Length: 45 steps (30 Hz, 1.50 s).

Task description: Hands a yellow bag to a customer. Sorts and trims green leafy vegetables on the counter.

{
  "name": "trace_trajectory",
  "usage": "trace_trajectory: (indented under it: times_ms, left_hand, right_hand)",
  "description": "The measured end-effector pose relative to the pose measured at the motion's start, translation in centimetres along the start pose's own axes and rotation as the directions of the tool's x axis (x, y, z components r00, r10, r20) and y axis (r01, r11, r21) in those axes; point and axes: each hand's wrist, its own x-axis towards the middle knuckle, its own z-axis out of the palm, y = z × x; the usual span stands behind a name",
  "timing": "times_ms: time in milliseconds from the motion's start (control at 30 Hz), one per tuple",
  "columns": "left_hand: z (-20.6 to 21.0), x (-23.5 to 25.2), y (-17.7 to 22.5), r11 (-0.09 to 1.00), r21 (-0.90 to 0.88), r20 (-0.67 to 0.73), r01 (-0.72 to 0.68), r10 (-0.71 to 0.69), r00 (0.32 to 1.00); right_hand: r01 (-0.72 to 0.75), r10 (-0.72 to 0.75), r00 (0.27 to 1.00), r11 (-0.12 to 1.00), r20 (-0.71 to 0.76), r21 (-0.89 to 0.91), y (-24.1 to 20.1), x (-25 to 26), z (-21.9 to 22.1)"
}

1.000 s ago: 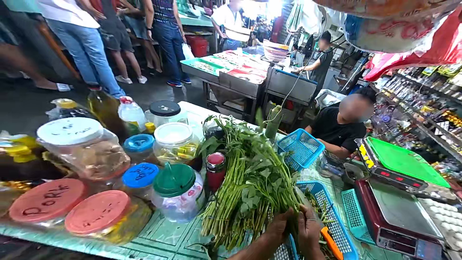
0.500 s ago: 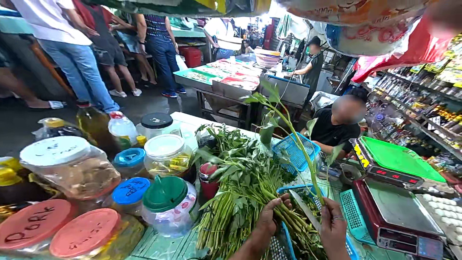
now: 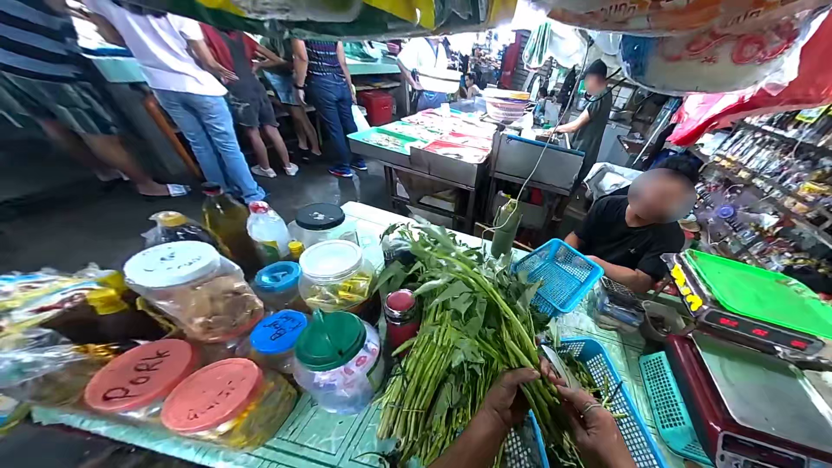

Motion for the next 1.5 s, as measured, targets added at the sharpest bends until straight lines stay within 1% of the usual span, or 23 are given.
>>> trace_trajectory:
  times_ms: [67, 100, 133, 233, 333, 400, 467, 533, 633, 767, 800, 867, 900, 967, 1033, 1100, 1133, 1200, 1267, 1333, 1400, 1467, 1500]
  left_hand:
    - [0.0, 0.2, 0.8, 1.000, 0.012, 0.024, -0.008, 0.008, 1.000]
    - [0.4, 0.3, 1.3, 0.999, 0.034, 0.001, -0.011, 0.011, 1.000]
    - [0.8, 0.2, 1.8, 0.998, 0.060, -0.037, -0.018, 0.020, 0.999]
    - [2.4, -0.1, 3.1, 0.989, 0.138, -0.137, -0.056, 0.075, 0.988]
    - [4.5, -0.1, 4.8, 0.973, 0.211, -0.250, -0.094, 0.147, 0.957]
    - [6.2, -0.2, 6.2, 0.962, 0.244, -0.310, -0.118, 0.193, 0.931]
    - [7.8, -0.7, 7.3, 0.949, 0.292, -0.327, -0.121, 0.218, 0.919]
    - [9.1, -1.3, 8.2, 0.936, 0.326, -0.318, -0.132, 0.241, 0.917]
    - [10.4, -2.1, 9.1, 0.921, 0.356, -0.286, -0.158, 0.268, 0.920]
    - [11.1, -2.9, 10.2, 0.880, 0.444, -0.319, -0.166, 0.328, 0.889]
    - [11.0, -3.1, 11.1, 0.844, 0.505, -0.338, -0.180, 0.385, 0.859]
    - [9.9, -3.5, 15.0, 0.731, 0.638, -0.325, -0.242, 0.541, 0.775]
    - [9.5, -3.6, 17.2, 0.683, 0.676, -0.315, -0.277, 0.607, 0.730]
    - [9.6, -3.9, 20.1, 0.663, 0.684, -0.346, -0.303, 0.661, 0.666]
    - [9.5, -4.4, 20.9, 0.692, 0.650, -0.359, -0.315, 0.644, 0.676]
    - [8.9, -5.1, 20.5, 0.731, 0.620, -0.360, -0.284, 0.587, 0.725]
    - [8.3, -5.4, 20.1, 0.756, 0.601, -0.373, -0.260, 0.553, 0.745]
    - [6.4, -6.0, 19.4, 0.796, 0.575, -0.419, -0.192, 0.487, 0.766]
    - [4.8, -6.5, 18.7, 0.829, 0.548, -0.502, -0.110, 0.431, 0.750]
    - [3.8, -7.0, 18.1, 0.858, 0.512, -0.582, -0.044, 0.384, 0.716]
    - [3.1, -7.3, 17.6, 0.874, 0.486, -0.631, -0.015, 0.363, 0.686]
    - [2.6, -7.7, 17.4, 0.874, 0.486, -0.642, -0.021, 0.373, 0.670]
    - [2.3, -7.9, 17.4, 0.868, 0.495, -0.630, -0.035, 0.387, 0.674]
  right_hand:
    - [-0.020, 0.005, 0.984, 0.996, 0.181, 0.081, 0.1, 0.7, -1.5]
    - [-0.008, -0.012, 0.966, 0.997, 0.259, 0.075, 0.1, 1.1, -2.2]
    - [0.029, -0.040, 0.954, 0.999, 0.298, 0.043, 0.0, 1.5, -2.6]
    - [0.192, -0.174, 0.959, 0.980, 0.224, -0.061, -0.7, 2.1, -2.2]
    - [0.235, -0.214, 0.967, 0.959, 0.137, -0.160, -2.3, 2.4, -1.5]
    - [0.264, -0.263, 0.964, 0.930, 0.037, -0.255, -3.9, 2.0, -1.1]
    - [0.301, -0.331, 0.943, 0.890, -0.032, -0.343, -5.4, 1.6, -1.0]
    - [0.333, -0.382, 0.922, 0.860, -0.055, -0.387, -6.6, 1.3, -1.3]
    - [0.374, -0.414, 0.910, 0.854, -0.037, -0.361, -7.6, 1.1, -1.9]
    - [0.408, -0.404, 0.913, 0.902, 0.051, -0.144, -7.5, 1.0, -2.8]
    - [0.383, -0.377, 0.924, 0.917, 0.067, -0.111, -7.2, 0.8, -3.1]
    - [0.254, -0.242, 0.961, 0.964, 0.134, -0.082, -5.7, -0.4, -4.4]
    - [0.180, -0.161, 0.976, 0.976, 0.149, -0.123, -5.0, -0.7, -5.1]
    - [0.070, -0.032, 0.989, 0.962, 0.146, -0.264, -3.7, -0.7, -5.9]
    - [-0.004, 0.082, 0.981, 0.915, 0.175, -0.404, -2.1, 0.1, -5.7]
    - [-0.125, 0.291, 0.918, 0.858, 0.269, -0.499, -0.7, 1.6, -4.2]
    - [-0.169, 0.360, 0.885, 0.839, 0.294, -0.517, -0.1, 2.2, -2.7]
    - [-0.239, 0.391, 0.868, 0.871, 0.307, -0.430, 0.2, 2.7, 1.4]
    - [-0.389, 0.453, 0.832, 0.888, 0.322, -0.244, -0.1, 2.1, 6.6]
    - [-0.591, 0.591, 0.738, 0.799, 0.325, -0.111, 0.4, 1.1, 11.9]
    - [-0.702, 0.708, 0.657, 0.700, 0.258, -0.133, 1.7, 0.5, 16.3]
    - [-0.732, 0.753, 0.628, 0.657, 0.194, -0.181, 3.4, 0.2, 19.1]
    - [-0.735, 0.759, 0.620, 0.650, 0.197, -0.194, 4.0, 0.1, 19.7]
